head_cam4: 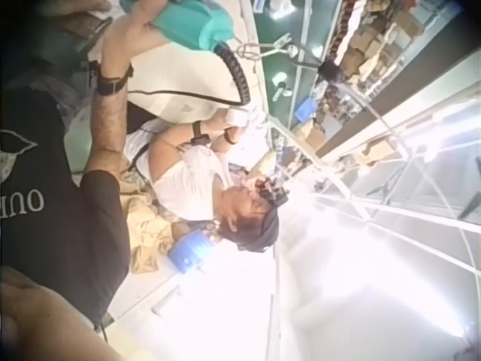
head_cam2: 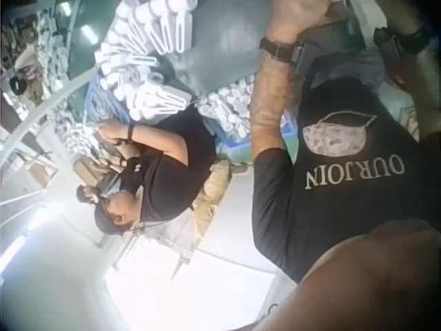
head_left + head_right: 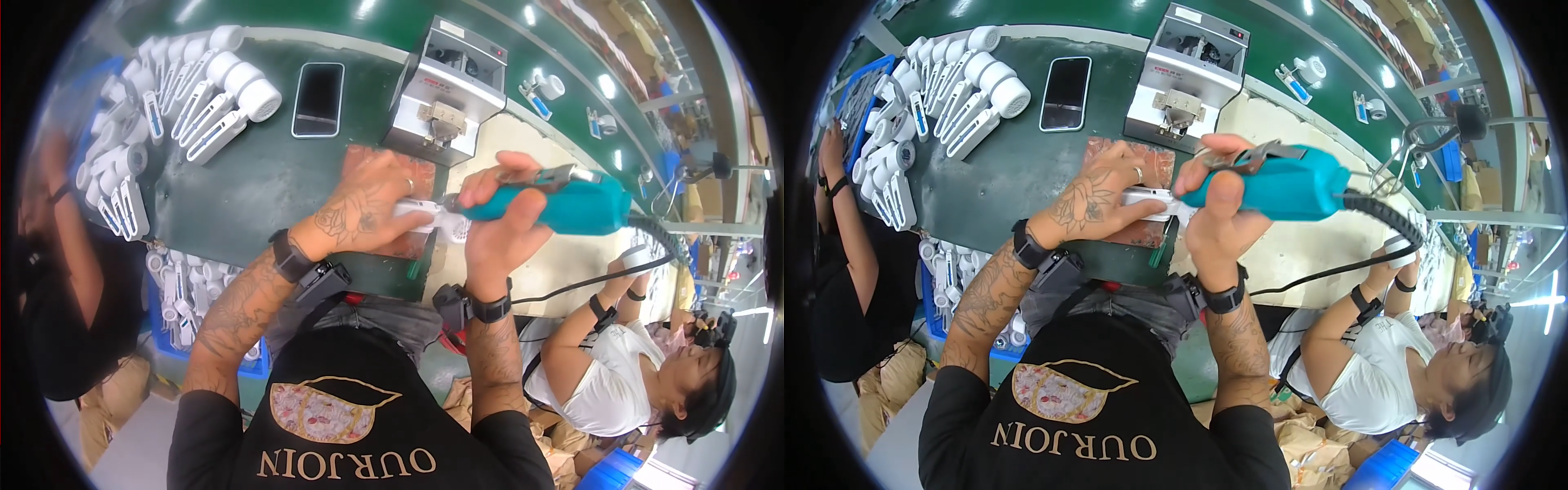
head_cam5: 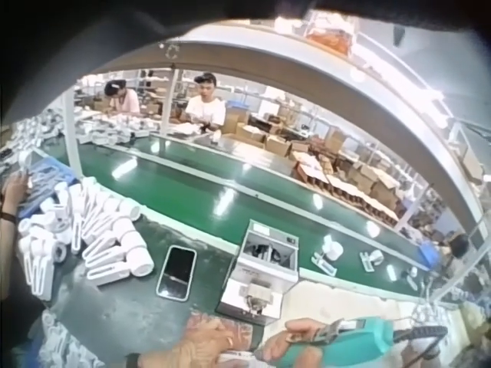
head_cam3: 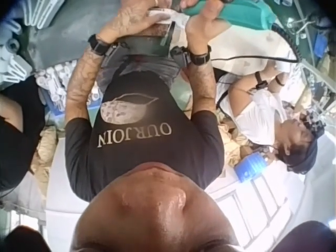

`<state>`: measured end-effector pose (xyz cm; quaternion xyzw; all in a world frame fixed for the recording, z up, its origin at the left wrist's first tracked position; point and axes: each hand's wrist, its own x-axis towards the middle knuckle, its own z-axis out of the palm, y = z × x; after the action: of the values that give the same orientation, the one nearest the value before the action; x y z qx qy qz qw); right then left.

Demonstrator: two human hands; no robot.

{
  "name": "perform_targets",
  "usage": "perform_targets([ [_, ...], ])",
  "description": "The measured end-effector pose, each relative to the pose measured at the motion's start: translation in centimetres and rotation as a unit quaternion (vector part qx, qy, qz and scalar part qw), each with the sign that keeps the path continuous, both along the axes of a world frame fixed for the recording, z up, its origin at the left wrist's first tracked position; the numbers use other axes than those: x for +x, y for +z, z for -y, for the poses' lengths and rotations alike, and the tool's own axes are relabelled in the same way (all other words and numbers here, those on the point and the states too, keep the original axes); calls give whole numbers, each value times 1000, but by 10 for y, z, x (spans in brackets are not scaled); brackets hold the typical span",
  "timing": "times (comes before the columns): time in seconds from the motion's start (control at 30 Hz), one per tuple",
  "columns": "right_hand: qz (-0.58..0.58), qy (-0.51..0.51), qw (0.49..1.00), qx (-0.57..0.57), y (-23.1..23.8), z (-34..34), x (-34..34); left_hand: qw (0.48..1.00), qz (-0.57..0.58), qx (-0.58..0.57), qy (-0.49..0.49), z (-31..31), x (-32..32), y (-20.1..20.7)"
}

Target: The person picks up a fan, uses a power screwdriver on it, and sets it aside. They then pick up another fan, use a screwdriver to pry open the handle, snap a cover onto it, and use the power screwdriver on it before setting it aside.

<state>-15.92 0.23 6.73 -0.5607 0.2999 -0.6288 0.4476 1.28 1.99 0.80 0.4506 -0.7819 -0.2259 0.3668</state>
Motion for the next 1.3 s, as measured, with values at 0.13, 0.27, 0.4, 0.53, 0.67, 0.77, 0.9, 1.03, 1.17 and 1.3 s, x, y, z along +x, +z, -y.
perform_targets([
  [0.13, -23, -52, 998, -29, 12, 34, 11, 998, 19, -50, 16, 4, 0, -6],
  [0.27, -44, -53, 997, -42, 8, 77, 26, 995, 55, -77, 13, 1, 5, -7],
  [0.4, -46, -46, 997, -32, 0, 92, 36, 997, 51, -49, 11, 0, 2, -9],
  [0.53, -23, -38, 999, -20, -6, 88, 39, 996, 69, -59, -2, 0, 4, -8],
  [0.67, -46, -20, 999, -3, -2, 78, 39, 997, 58, -47, 13, 0, 4, -11],
  [0.77, -62, -30, 996, 49, 5, 50, 28, 997, 53, -46, 28, 0, 5, -13],
  [0.9, -51, -56, 995, 63, 7, 30, 12, 997, 43, -55, 29, 0, 1, -11],
  [1.03, 5, -2, 999, 37, -4, 31, 9, 995, 86, -46, 10, -1, 6, -6],
  [1.17, -37, -9, 998, 54, -10, 29, 13, 995, 84, -47, 9, -1, 6, -8],
  [1.3, -24, 15, 999, 27, -21, 31, 10, 994, 81, -69, 21, -2, 3, -10],
])
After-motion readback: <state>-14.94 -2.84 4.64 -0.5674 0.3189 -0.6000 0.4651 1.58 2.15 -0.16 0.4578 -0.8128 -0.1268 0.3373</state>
